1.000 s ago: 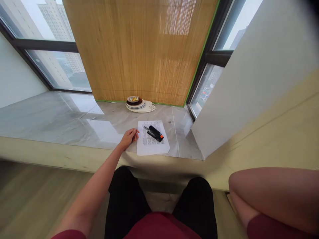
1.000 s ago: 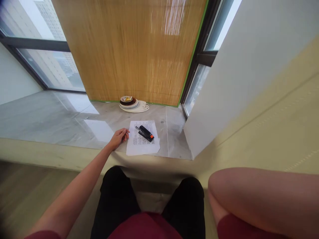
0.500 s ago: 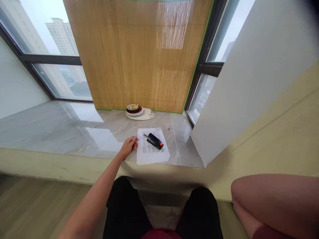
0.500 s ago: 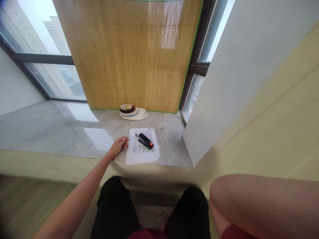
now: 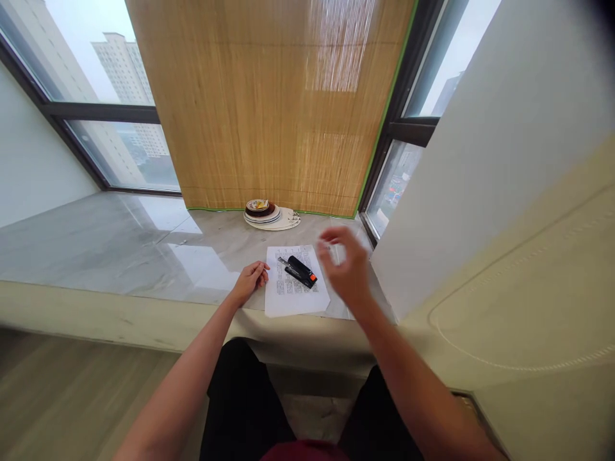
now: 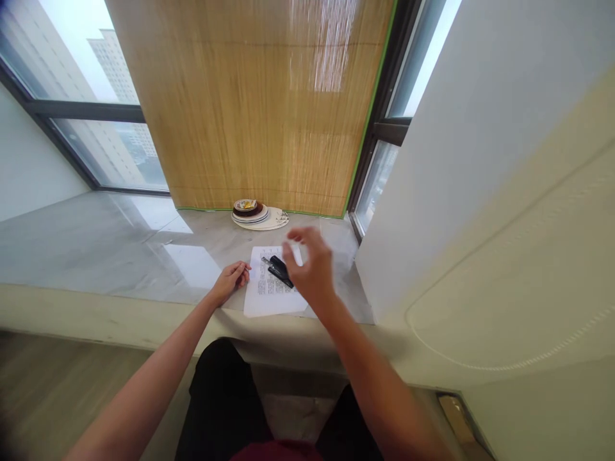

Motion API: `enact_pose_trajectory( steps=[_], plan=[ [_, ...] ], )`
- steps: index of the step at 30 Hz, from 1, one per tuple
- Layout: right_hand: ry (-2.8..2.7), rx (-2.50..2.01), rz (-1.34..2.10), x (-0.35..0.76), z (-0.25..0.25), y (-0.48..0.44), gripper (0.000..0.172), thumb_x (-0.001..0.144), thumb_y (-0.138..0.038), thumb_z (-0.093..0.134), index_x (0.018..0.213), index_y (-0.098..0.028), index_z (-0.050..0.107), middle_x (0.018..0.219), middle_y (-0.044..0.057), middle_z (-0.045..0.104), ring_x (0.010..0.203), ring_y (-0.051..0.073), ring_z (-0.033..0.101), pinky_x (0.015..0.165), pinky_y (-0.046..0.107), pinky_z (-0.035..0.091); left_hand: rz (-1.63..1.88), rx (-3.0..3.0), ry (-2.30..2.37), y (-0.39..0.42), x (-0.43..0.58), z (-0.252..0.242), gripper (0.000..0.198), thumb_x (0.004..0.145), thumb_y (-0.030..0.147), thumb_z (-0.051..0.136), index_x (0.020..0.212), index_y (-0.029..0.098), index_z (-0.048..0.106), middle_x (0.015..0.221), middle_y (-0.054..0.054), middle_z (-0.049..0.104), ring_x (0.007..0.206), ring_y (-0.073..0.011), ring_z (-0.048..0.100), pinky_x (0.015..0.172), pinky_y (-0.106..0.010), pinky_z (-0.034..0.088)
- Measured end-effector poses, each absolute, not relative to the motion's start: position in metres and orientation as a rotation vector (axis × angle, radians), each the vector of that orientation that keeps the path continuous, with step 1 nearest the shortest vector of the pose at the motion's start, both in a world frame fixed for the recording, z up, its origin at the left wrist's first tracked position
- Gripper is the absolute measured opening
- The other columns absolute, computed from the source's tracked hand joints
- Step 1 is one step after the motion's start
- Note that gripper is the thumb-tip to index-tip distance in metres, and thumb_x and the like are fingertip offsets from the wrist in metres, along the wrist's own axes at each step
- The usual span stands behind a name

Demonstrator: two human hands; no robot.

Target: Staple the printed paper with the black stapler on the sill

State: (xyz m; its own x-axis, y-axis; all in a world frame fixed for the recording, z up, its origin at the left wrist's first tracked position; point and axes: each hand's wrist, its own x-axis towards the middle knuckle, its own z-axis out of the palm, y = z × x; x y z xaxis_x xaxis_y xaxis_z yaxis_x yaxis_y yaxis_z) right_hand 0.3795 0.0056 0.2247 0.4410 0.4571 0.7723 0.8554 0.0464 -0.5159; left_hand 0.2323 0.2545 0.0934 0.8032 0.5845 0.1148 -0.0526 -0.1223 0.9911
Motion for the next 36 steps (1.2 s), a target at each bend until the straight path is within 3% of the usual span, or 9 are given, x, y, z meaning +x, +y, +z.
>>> enact_pose_trajectory(
  steps=[2,6,10,12,17,21,26,30,36],
  plan=[
    [-1.128,-1.736,-0.256,0.384,0.188,0.033,0.029,0.092,-0.031,0.074,0.118,-0.019,0.067,0.115,0.010,0.073,0.107,0.026,0.069,0.099,0.045,0.057,0.559,1.598,0.418,0.257,0.234,0.091,0.051,0.090,0.068,0.066,0.094,0.017,0.065,0.067,0.001,0.064,0.048,-0.0088,0.049,0.047,-0.021,0.034],
    [-1.088,-2.029,0.067,0.398,0.118,0.073,0.051,0.085,-0.028,0.080,0.132,-0.022,0.062,0.129,0.013,0.072,0.119,0.030,0.067,0.103,0.043,0.052,0.555,1.601,0.404,0.261,0.235,0.088,0.049,0.091,0.066,0.065,0.095,0.017,0.065,0.067,0.001,0.064,0.048,-0.0090,0.049,0.047,-0.021,0.034],
    [-1.126,-2.233,0.085,0.406,0.094,0.076,0.034,0.094,-0.030,0.071,0.127,-0.022,0.067,0.108,0.014,0.075,0.103,0.029,0.071,0.092,0.039,0.053,0.557,1.613,0.407,0.261,0.235,0.086,0.044,0.092,0.062,0.063,0.096,0.018,0.064,0.068,0.001,0.064,0.049,-0.0097,0.049,0.048,-0.022,0.037],
    [-1.087,-2.266,0.052,0.408,0.092,0.068,0.035,0.096,-0.031,0.067,0.129,-0.021,0.066,0.106,0.015,0.075,0.102,0.031,0.072,0.092,0.041,0.053,0.573,1.625,0.436,0.262,0.237,0.083,0.038,0.092,0.056,0.061,0.097,0.019,0.064,0.070,0.001,0.064,0.051,-0.0110,0.052,0.049,-0.023,0.039],
    [-1.249,-1.956,0.091,0.421,0.080,0.044,0.073,0.086,-0.029,0.075,0.153,-0.023,0.048,0.146,0.016,0.064,0.132,0.032,0.063,0.112,0.047,0.048,0.662,1.918,0.759,0.275,0.260,0.081,0.012,0.092,0.030,0.055,0.090,0.021,0.062,0.073,-0.001,0.067,0.058,-0.0157,0.061,0.057,-0.027,0.046],
    [-1.292,-1.862,0.137,0.430,0.066,0.033,0.062,0.088,-0.025,0.068,0.148,-0.023,0.053,0.143,0.013,0.066,0.126,0.029,0.066,0.112,0.046,0.048,0.702,2.511,1.000,0.301,0.293,0.091,0.016,0.094,0.016,0.054,0.100,0.019,0.068,0.097,-0.010,0.074,0.095,-0.0231,0.070,0.086,-0.033,0.052],
    [-1.249,-1.890,0.140,0.430,0.062,0.033,0.055,0.089,-0.027,0.068,0.143,-0.023,0.058,0.137,0.012,0.069,0.121,0.029,0.067,0.107,0.045,0.050,0.695,2.635,1.117,0.337,0.323,0.097,0.036,0.094,0.012,0.054,0.127,0.009,0.067,0.136,-0.026,0.063,0.129,-0.0366,0.059,0.107,-0.049,0.047],
    [-1.262,-1.867,0.162,0.429,0.068,0.033,0.051,0.088,-0.024,0.069,0.137,-0.023,0.060,0.131,0.010,0.071,0.115,0.027,0.068,0.105,0.042,0.050,0.649,2.695,1.021,0.350,0.332,0.091,0.037,0.097,0.011,0.051,0.128,0.017,0.071,0.141,-0.020,0.065,0.129,-0.0348,0.060,0.109,-0.052,0.046],
    [-1.265,-1.861,0.188,0.430,0.072,0.032,0.045,0.088,-0.023,0.069,0.132,-0.023,0.062,0.124,0.009,0.072,0.109,0.026,0.068,0.101,0.039,0.050,0.673,2.745,0.928,0.342,0.323,0.084,0.026,0.098,0.009,0.050,0.100,0.016,0.075,0.107,-0.019,0.075,0.107,-0.0321,0.068,0.098,-0.045,0.051]
  ],
)
